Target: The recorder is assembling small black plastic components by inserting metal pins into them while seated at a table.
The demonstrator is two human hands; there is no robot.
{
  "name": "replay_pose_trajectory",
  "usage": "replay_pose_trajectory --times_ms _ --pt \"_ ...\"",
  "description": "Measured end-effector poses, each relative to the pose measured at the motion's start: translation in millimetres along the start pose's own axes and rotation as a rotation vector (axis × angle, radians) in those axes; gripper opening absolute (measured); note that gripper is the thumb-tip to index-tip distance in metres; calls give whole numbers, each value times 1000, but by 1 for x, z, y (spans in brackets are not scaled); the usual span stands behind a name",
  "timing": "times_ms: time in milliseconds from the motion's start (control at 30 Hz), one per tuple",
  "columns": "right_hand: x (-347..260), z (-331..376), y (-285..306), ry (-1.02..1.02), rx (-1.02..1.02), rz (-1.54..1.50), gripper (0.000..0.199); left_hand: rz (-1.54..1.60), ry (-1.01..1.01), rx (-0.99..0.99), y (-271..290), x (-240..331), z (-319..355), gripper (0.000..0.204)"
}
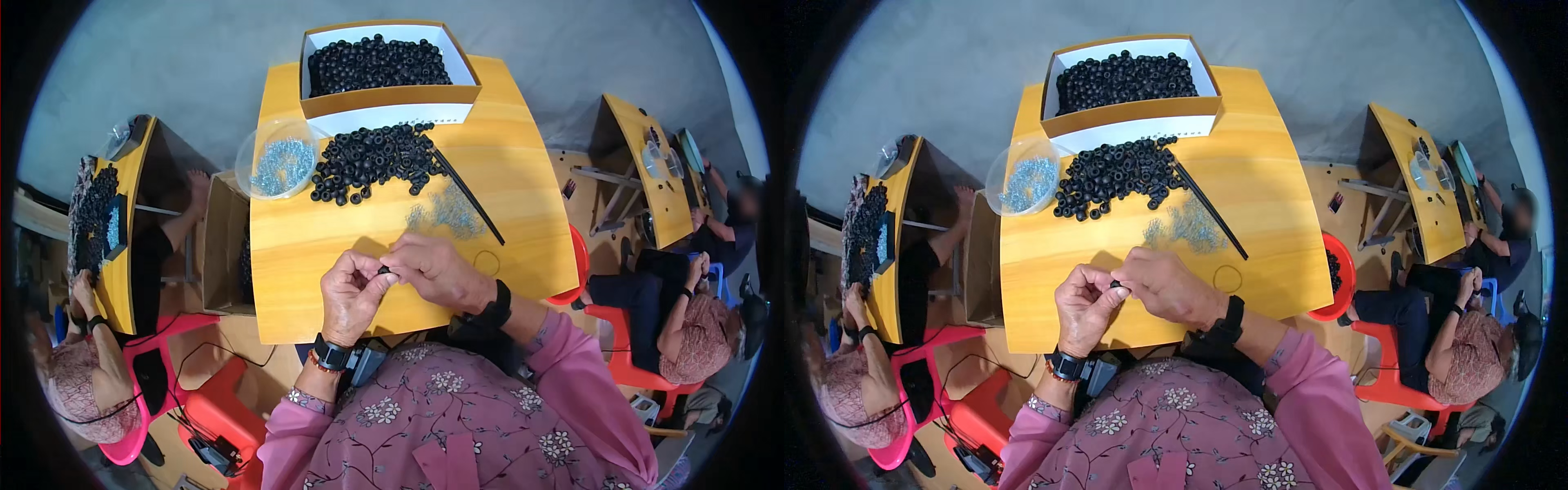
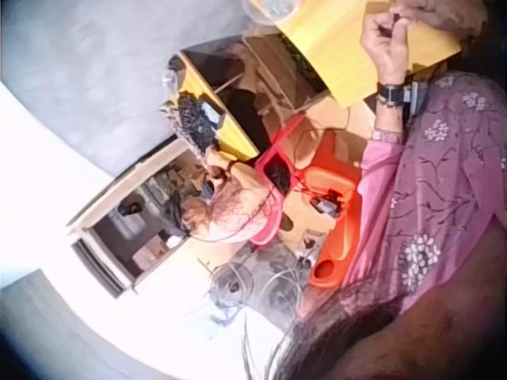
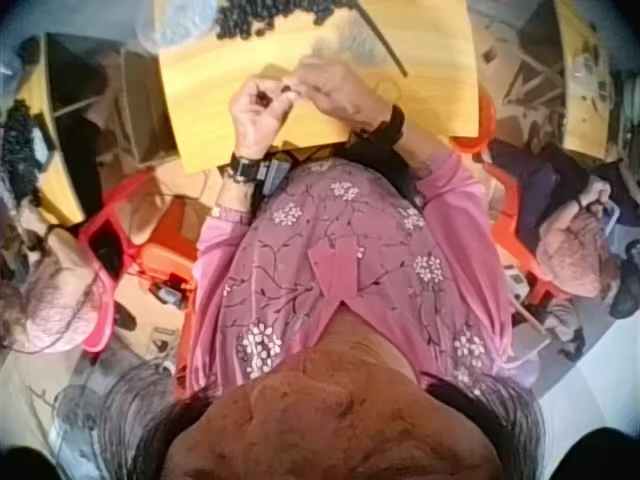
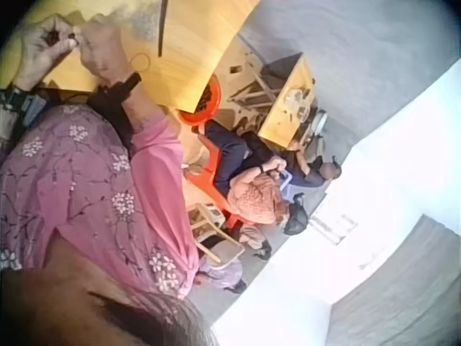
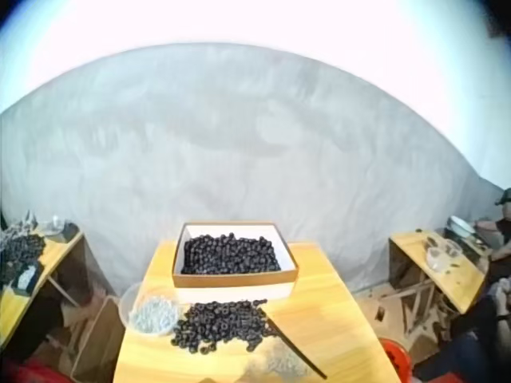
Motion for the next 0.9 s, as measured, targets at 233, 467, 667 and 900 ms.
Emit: replay_pose_trajectory --times_ms 233,467,667,900 --pt "-21 6 3 6 100 -87 28 221 171 -51 -1 14 -5 19" --pt "-23 11 4 -173 17 -191 36 508 348 -65 -3 11 -9 13" --pt "-19 13 5 -60 130 -156 33 661 413 -48 -7 16 -6 6" --pt "-22 15 6 -84 191 -224 33 725 463 -65 -8 24 -1 7"
Point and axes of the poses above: each hand's wrist, its own z-axis away from the middle knuckle, its own y-axis out of the back of the hand, x = y × z, the point moved 1 cm from there along -z, towards the middle knuckle, and after that the axes turned 12 degrees about z, right-handed, at the moved point
